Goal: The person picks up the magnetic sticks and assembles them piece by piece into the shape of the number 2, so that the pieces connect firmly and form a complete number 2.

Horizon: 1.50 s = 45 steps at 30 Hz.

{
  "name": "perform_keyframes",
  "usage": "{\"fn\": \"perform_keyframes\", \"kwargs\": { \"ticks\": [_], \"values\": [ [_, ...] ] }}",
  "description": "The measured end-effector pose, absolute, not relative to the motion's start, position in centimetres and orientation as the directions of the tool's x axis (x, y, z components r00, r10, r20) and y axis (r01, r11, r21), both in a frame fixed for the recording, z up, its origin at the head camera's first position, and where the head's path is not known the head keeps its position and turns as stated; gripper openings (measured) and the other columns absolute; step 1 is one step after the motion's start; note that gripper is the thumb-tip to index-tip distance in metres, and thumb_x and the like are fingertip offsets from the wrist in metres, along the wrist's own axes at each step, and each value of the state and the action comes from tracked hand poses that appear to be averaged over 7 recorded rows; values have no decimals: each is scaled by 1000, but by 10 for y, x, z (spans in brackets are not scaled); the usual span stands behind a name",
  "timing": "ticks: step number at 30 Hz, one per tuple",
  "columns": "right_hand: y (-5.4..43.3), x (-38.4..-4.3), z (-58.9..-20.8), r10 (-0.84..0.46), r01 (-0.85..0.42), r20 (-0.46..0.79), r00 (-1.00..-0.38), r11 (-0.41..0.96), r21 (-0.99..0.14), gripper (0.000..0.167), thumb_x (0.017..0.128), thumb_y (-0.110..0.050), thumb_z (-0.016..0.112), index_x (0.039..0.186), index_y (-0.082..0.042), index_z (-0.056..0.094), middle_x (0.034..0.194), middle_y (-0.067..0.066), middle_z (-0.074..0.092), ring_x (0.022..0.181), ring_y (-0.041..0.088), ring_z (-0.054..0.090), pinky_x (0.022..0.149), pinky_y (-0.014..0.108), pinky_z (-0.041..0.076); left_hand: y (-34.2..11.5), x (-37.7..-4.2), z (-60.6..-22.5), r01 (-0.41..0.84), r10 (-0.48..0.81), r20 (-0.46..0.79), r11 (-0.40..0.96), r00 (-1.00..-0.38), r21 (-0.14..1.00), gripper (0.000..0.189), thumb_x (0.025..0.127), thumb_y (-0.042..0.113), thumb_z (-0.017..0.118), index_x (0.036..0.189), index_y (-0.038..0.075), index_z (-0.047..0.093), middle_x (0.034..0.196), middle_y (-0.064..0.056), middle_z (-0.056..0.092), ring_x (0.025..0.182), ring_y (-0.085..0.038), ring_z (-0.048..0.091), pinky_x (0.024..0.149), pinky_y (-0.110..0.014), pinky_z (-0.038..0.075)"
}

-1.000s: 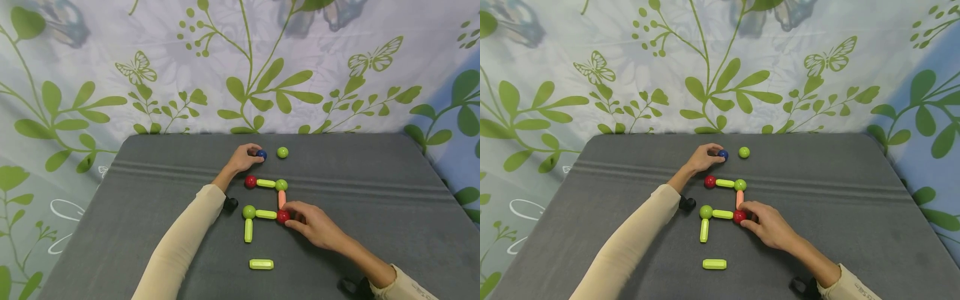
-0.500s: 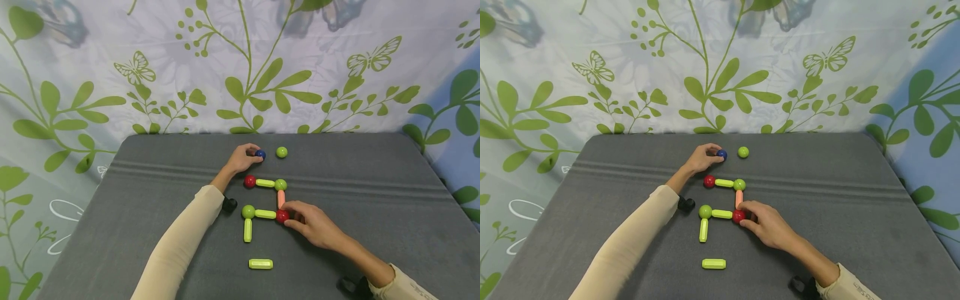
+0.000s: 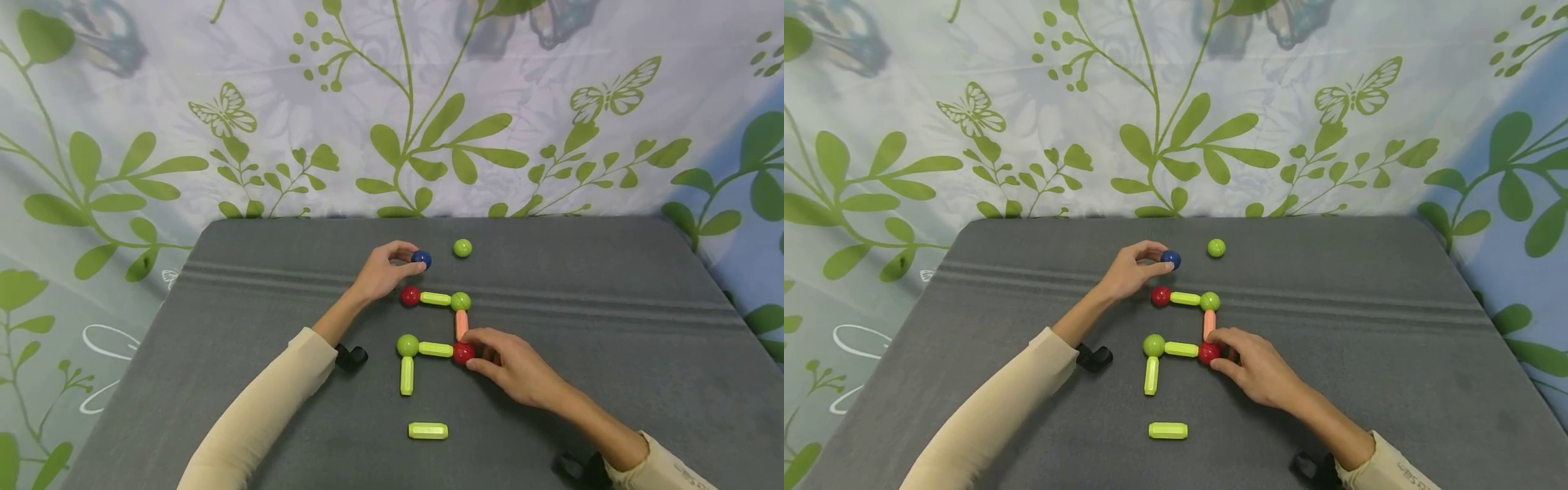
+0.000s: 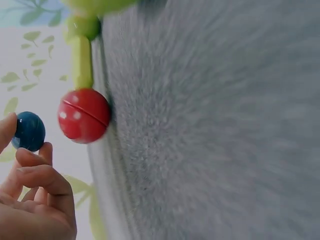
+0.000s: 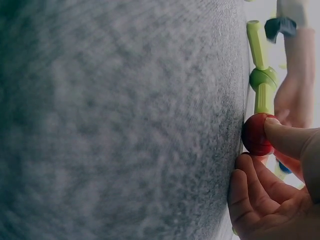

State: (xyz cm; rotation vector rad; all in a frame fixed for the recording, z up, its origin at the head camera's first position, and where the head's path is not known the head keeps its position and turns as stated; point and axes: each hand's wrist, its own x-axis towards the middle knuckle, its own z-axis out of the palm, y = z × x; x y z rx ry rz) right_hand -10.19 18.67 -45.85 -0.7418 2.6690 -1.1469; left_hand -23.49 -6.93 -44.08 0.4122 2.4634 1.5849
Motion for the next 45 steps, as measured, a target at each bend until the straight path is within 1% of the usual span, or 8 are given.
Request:
{"fn": "perform_keyframes", "kwargs": {
  "ticks": [3,6,8,14,20,27,36,45],
  "values": [
    [188,-101,-458,-490,-380,58,-870,590,-713,27,91,-15,73,117,-19,65,95,-11,61,71,5,54,61,26,47,-75,-218,-436,155,380,10,354,-925,922,37,93,27,72,125,12,63,115,-7,62,87,-19,58,70,-32,47],
    [188,-100,-458,-488,-375,54,-871,592,-714,27,91,-15,73,116,-19,65,95,-11,61,71,5,54,61,26,47,-81,-200,-432,179,448,18,321,-894,930,35,94,23,71,125,9,62,113,-8,62,65,-17,51,60,-29,43],
    [188,-100,-458,-490,-374,51,-870,590,-716,27,91,-15,73,116,-19,65,96,-11,61,72,5,54,62,26,47,-84,-189,-430,189,484,21,300,-875,935,34,94,19,70,125,8,61,112,-9,62,57,-15,45,56,-27,41],
    [186,-101,-459,-493,-382,62,-868,582,-718,28,91,-14,73,116,-19,65,96,-10,62,72,5,55,61,26,47,-95,-154,-424,204,496,48,267,-867,942,31,94,18,70,122,8,62,110,-8,62,54,-12,42,52,-25,37],
    [185,-102,-459,-497,-392,73,-865,577,-717,29,90,-13,74,117,-18,65,96,-10,62,72,5,55,61,26,47,-106,-122,-426,222,483,69,269,-873,937,30,92,19,73,119,12,64,109,-3,64,55,-12,45,51,-25,38],
    [186,-102,-457,-482,-372,57,-874,590,-717,30,89,-12,75,118,-17,65,96,-10,62,72,6,54,62,26,47,-113,-102,-438,167,550,2,250,-835,954,33,89,19,77,120,18,66,109,3,65,52,-8,43,49,-22,38],
    [185,-103,-456,-478,-368,54,-877,593,-716,31,89,-12,75,117,-17,65,97,-9,62,72,6,55,62,26,47,-118,-85,-445,99,609,-95,277,-788,956,53,86,19,79,133,6,59,105,4,65,50,-5,42,49,-19,36],
    [186,-102,-459,-479,-383,73,-875,591,-709,30,88,-11,75,117,-17,65,97,-10,62,72,5,55,62,25,47,-120,-79,-451,96,639,-144,324,-756,941,32,86,20,79,116,16,66,100,7,66,50,-4,42,48,-18,36]
  ]
}}
